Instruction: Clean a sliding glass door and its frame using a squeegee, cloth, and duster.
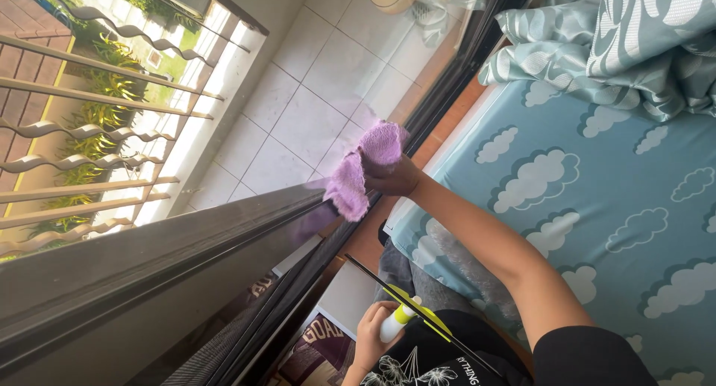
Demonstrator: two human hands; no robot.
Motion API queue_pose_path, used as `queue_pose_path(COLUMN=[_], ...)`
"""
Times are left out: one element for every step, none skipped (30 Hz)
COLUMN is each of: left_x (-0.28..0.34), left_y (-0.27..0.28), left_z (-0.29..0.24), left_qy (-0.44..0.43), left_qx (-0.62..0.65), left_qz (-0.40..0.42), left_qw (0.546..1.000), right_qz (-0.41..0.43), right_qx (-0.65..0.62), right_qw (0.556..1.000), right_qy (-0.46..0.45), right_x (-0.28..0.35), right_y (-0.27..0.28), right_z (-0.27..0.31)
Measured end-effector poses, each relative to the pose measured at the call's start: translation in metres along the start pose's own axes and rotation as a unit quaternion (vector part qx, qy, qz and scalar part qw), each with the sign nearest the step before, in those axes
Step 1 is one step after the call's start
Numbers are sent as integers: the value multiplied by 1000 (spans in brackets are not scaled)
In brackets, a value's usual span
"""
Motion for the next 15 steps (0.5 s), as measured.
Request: queue_pose_path(left_x=[2,3,3,5,2,-2,-6,-7,-9,-12,-15,-18,-20,-21,-22], left_y=[-2,-4,-6,-6,-7,-6,-7,-8,-9,-9,-7,-6,-4,-5,-5], left_z=[3,4,6,7,5,4,3,1,0,0,-2,-4,-7,-8,-10], left_qy=[8,8,11,17,19,14,10,11,13,14,14,24,35,39,53], left_qx=[4,5,2,-1,0,3,7,7,5,1,1,12,22,23,26], left_qz=[-2,-1,3,9,10,13,16,22,22,23,29,32,35,41,42], left_qw=[1000,1000,1000,1000,1000,1000,1000,1000,1000,1000,999,999,999,998,997], right_qz=[26,25,-103,-206,-206,-229,-252,-254,-225,-197,-202,-200,-197,-200,-192], right_qx=[-70,-69,211,456,456,437,418,420,394,368,369,347,323,322,282], right_qw=[996,996,946,735,737,743,749,751,786,818,819,850,877,879,916], right_qy=[-50,-51,222,457,455,451,447,442,419,395,391,343,294,288,213], right_x=[-5,-17,-27,-33,-34,-34,-34,-26,-19,-13,-8,-4,0,9,18], right_y=[-4,3,12,15,11,10,8,1,-6,-13,-14,-16,-18,-22,-26], right_z=[-5,35,80,122,127,132,135,89,43,-5,-16,-28,-40,-49,-59])
Point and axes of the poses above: each hand's wrist, its own x-axis away from the middle knuckle, its own y-axis out of the back of the hand, z = x × y, the point moved 1 cm from there along -x, towards the middle knuckle, and after that the axes turned 6 degrees about -y, right-handed, at the moved point
